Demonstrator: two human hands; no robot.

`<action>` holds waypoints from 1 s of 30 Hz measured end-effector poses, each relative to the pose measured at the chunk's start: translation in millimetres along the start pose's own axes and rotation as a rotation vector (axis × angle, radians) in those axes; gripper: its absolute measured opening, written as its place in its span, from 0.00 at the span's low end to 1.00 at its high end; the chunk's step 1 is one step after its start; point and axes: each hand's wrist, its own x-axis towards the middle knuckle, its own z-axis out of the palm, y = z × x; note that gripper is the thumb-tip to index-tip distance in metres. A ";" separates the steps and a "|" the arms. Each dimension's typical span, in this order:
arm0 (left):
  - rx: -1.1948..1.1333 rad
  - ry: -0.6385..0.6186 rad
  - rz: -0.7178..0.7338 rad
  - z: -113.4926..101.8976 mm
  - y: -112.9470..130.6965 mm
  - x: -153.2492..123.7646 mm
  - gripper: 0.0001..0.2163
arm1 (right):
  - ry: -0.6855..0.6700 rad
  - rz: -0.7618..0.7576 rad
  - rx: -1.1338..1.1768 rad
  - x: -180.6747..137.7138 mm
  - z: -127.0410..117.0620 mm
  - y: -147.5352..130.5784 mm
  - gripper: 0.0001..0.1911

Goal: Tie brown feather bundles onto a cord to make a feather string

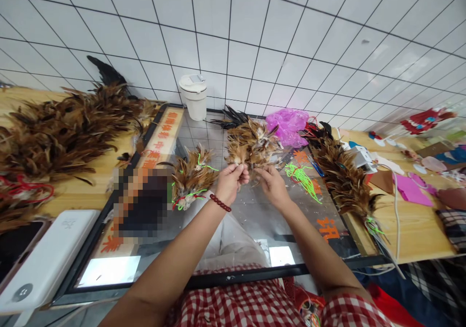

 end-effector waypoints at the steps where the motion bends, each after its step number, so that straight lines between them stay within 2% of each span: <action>1: -0.015 0.021 0.016 -0.2 1.6 0.5 0.10 | -0.054 -0.038 -0.139 -0.6 -0.4 -0.8 0.16; 3: -0.034 0.051 0.032 -0.6 3.5 1.0 0.10 | -0.141 -0.072 -0.355 -1.6 -0.8 -3.9 0.14; 5: -0.039 0.066 0.040 -0.7 3.6 0.9 0.10 | -0.188 -0.074 -0.459 -2.0 -1.1 -6.8 0.10; 8: -0.030 0.074 0.038 -0.4 2.3 0.5 0.10 | -0.149 -0.028 -0.354 -1.5 -1.6 -8.4 0.08; 10: -0.024 0.078 0.035 -0.1 1.5 0.1 0.10 | -0.053 0.072 -0.084 -0.3 -1.8 -8.5 0.07; 12: -0.016 0.075 0.026 0.0 0.7 -0.4 0.09 | 0.018 0.219 0.324 1.6 -2.1 -9.4 0.07; 15: 0.030 0.052 -0.025 0.2 -0.9 -1.6 0.08 | 0.007 0.444 0.897 4.4 -3.3 -13.6 0.12; 18: 0.105 0.030 -0.100 0.7 -3.0 -2.9 0.07 | -0.023 0.553 1.151 5.7 -3.6 -18.9 0.13; 24: 0.179 -0.055 -0.205 -0.1 -6.4 -3.4 0.08 | 0.046 0.514 1.153 4.2 2.3 -19.5 0.10; 30: 0.203 -0.122 -0.259 -1.3 -8.2 -4.2 0.08 | 0.063 0.526 1.062 2.9 5.9 -16.6 0.12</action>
